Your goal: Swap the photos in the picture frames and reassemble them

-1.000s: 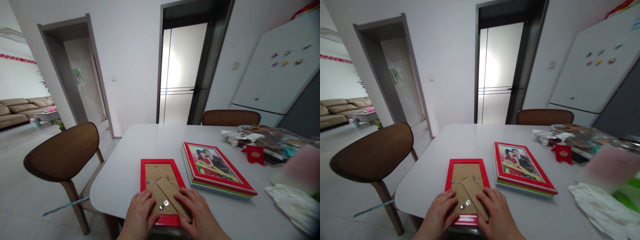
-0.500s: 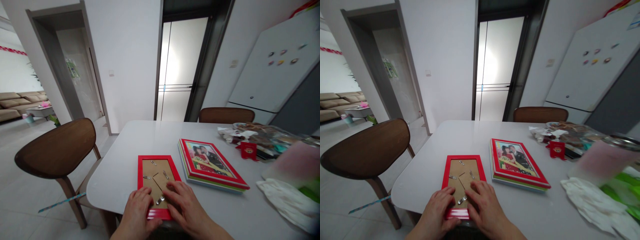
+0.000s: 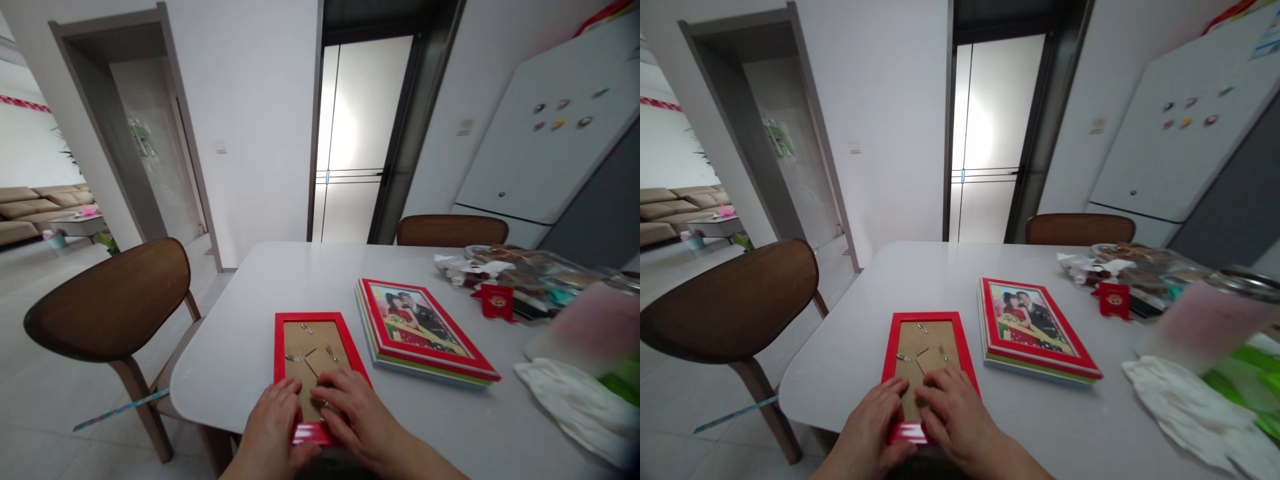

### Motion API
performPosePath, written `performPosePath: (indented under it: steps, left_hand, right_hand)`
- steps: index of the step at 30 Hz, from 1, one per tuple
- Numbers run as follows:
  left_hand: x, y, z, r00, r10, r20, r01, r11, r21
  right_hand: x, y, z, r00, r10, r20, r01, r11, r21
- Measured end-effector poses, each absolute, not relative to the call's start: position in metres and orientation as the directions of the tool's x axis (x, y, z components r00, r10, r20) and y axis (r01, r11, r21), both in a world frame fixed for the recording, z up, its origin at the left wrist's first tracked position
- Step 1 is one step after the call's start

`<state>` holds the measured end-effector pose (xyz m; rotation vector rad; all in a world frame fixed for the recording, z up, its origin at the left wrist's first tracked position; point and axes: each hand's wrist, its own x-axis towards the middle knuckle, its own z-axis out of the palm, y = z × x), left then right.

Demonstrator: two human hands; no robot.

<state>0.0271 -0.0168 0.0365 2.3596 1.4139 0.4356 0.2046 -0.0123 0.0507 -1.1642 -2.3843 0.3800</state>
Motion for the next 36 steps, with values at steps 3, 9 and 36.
performPosePath:
  steps: [3,9,36]
  left_hand:
    - [0.027,-0.017,0.036,0.458,0.885,0.083,0.768,-0.441,0.465]
    - [0.026,-0.017,0.034,0.456,0.884,0.103,0.757,-0.446,0.477]
    - [0.024,-0.013,0.030,0.456,0.887,0.076,0.737,-0.424,0.525]
  right_hand:
    - [0.191,0.010,0.048,-0.486,0.813,0.319,0.691,0.581,-0.430]
    - [0.162,0.048,0.046,-0.454,0.857,0.244,0.792,0.514,-0.331]
    - [0.209,0.061,0.035,-0.222,0.927,0.302,0.880,0.323,-0.347]
